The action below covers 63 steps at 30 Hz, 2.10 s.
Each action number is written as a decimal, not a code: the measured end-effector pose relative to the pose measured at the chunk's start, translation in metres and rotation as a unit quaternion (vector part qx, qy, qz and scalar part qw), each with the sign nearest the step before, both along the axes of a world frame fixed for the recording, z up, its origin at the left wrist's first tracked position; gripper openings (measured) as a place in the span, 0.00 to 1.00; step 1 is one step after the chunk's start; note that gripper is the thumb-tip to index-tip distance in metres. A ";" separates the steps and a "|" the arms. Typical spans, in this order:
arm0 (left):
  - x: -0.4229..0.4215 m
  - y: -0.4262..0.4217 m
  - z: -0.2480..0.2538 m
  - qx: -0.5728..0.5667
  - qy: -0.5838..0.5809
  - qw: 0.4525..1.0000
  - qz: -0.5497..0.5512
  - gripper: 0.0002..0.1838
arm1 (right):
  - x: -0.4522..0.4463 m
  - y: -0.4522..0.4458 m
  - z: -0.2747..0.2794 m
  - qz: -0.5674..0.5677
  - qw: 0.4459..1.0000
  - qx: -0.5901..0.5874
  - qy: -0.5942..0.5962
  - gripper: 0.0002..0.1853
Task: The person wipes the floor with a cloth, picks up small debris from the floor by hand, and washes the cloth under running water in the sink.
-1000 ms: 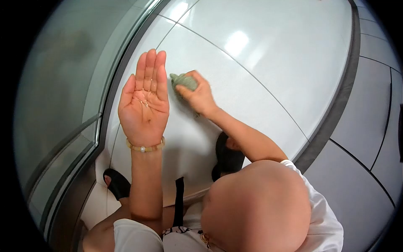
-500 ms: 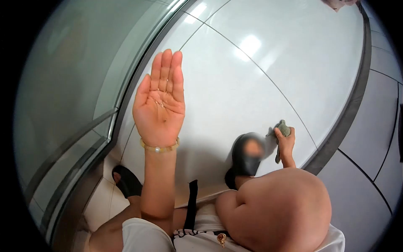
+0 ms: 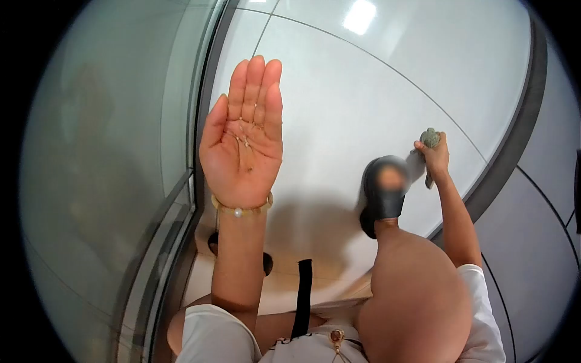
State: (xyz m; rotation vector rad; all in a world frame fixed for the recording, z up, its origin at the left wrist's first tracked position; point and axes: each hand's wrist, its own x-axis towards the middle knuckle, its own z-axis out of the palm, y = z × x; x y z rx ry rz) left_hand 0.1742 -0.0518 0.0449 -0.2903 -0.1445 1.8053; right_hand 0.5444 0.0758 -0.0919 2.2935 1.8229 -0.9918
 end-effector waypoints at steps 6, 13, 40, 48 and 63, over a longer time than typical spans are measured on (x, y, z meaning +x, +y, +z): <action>0.032 0.010 -0.028 0.041 0.041 0.996 -0.069 0.24 | -0.053 0.025 -0.010 -0.044 0.977 0.189 0.089 0.28; 0.039 0.026 -0.051 0.037 -0.001 0.997 -0.065 0.24 | -0.177 -0.008 -0.068 0.367 0.922 0.126 0.016 0.14; 0.335 0.227 0.291 -0.113 0.132 0.944 -0.281 0.22 | 0.145 0.018 0.166 -0.181 0.824 -0.154 0.514 0.14; 0.360 0.097 0.502 -0.068 0.144 0.968 -0.196 0.22 | 0.196 -0.067 0.365 -0.134 0.847 -0.097 0.506 0.18; 0.357 0.186 0.603 -0.134 0.113 0.968 -0.180 0.21 | 0.214 0.035 0.504 -0.210 0.852 -0.108 0.467 0.15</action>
